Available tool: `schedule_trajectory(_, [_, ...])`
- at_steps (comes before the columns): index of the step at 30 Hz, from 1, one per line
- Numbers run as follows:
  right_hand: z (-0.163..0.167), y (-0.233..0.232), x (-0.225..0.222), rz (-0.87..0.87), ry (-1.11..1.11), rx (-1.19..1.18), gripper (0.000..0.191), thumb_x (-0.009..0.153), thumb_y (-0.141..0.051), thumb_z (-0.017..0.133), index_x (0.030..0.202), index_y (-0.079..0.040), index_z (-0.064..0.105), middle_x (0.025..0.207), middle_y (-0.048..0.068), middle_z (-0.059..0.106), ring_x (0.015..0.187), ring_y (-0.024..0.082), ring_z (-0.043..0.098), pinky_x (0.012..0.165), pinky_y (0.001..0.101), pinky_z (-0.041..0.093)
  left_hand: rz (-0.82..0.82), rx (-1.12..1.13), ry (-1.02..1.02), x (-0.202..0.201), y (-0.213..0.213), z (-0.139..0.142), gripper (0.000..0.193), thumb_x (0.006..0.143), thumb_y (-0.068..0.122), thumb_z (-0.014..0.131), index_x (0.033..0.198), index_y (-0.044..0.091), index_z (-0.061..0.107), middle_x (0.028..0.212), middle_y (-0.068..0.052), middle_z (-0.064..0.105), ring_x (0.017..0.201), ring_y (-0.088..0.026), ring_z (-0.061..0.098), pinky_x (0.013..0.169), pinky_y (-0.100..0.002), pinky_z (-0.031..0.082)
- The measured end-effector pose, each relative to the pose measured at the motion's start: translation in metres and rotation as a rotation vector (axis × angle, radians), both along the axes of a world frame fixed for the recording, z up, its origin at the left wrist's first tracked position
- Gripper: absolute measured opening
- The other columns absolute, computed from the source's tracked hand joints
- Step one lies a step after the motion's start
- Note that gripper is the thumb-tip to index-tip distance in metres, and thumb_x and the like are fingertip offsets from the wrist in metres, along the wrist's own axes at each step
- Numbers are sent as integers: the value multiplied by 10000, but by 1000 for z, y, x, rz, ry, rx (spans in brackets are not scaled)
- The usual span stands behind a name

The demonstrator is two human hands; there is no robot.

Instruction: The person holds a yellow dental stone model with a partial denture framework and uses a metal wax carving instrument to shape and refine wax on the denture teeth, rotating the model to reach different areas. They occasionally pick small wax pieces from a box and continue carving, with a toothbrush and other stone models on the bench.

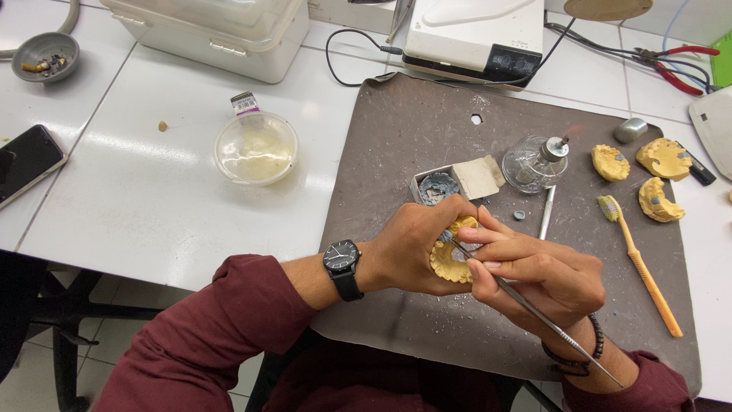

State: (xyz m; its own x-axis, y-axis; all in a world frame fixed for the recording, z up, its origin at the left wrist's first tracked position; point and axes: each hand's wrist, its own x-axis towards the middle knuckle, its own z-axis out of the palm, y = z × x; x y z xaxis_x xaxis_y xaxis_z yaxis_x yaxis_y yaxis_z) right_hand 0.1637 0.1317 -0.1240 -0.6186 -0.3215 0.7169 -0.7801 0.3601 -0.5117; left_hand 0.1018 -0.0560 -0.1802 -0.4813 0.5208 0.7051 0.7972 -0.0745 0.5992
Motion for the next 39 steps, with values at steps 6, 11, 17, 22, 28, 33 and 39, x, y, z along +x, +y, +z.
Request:
schedule_trajectory(6, [1, -1, 0, -3, -5, -1, 156, 846, 12, 777, 852, -34, 628, 893, 162, 757, 1067, 333, 752, 1027, 497, 632, -3, -8, 8, 0, -2, 0, 588, 878, 358, 868, 1240, 65, 508, 1085, -62, 699, 926, -181, 776, 743, -256, 633])
schedule_trajectory(11, [2, -2, 1, -20, -5, 11, 169, 844, 22, 775, 842, -34, 615, 886, 156, 758, 1067, 328, 754, 1026, 494, 632, -4, -1, 5, 0, -2, 2, 588, 873, 356, 868, 1237, 66, 508, 1077, -60, 695, 923, -185, 774, 746, -261, 634])
schedule_trajectory(17, [3, -1, 1, -16, -8, 23, 166, 846, 32, 768, 841, -33, 615, 888, 158, 760, 1073, 331, 752, 1038, 501, 626, 10, -8, 3, 1, -3, 3, 573, 874, 345, 865, 1234, 71, 514, 1073, -62, 696, 907, -183, 774, 745, -266, 631])
schedule_trajectory(22, [3, -1, 1, -3, -14, -2, 164, 841, 21, 773, 833, -35, 619, 880, 150, 758, 1060, 320, 758, 1033, 493, 627, -2, -10, 12, 0, -3, 3, 582, 868, 353, 868, 1230, 71, 510, 1059, -59, 700, 910, -179, 775, 780, -281, 635])
schedule_trajectory(28, [3, -1, 0, -16, -2, 10, 162, 844, 15, 777, 830, -36, 624, 880, 148, 759, 1058, 319, 758, 1029, 495, 631, 5, -10, 12, 0, -3, 1, 571, 871, 347, 867, 1226, 71, 515, 1048, -59, 706, 901, -179, 774, 776, -281, 634])
schedule_trajectory(33, [3, -2, -1, -17, -4, 12, 153, 844, 11, 776, 833, -34, 630, 887, 147, 759, 1061, 320, 756, 1028, 496, 635, 2, -6, 13, 0, -2, 2, 570, 872, 349, 865, 1222, 71, 512, 1052, -63, 704, 900, -180, 773, 730, -256, 629])
schedule_trajectory(39, [-4, 4, 4, -39, -19, -22, 156, 868, 39, 756, 865, -24, 613, 890, 175, 752, 1040, 332, 762, 997, 510, 649, 15, 10, -24, 3, -5, 13, 577, 839, 310, 879, 1221, 66, 523, 1063, -67, 696, 939, -188, 759, 791, -294, 616])
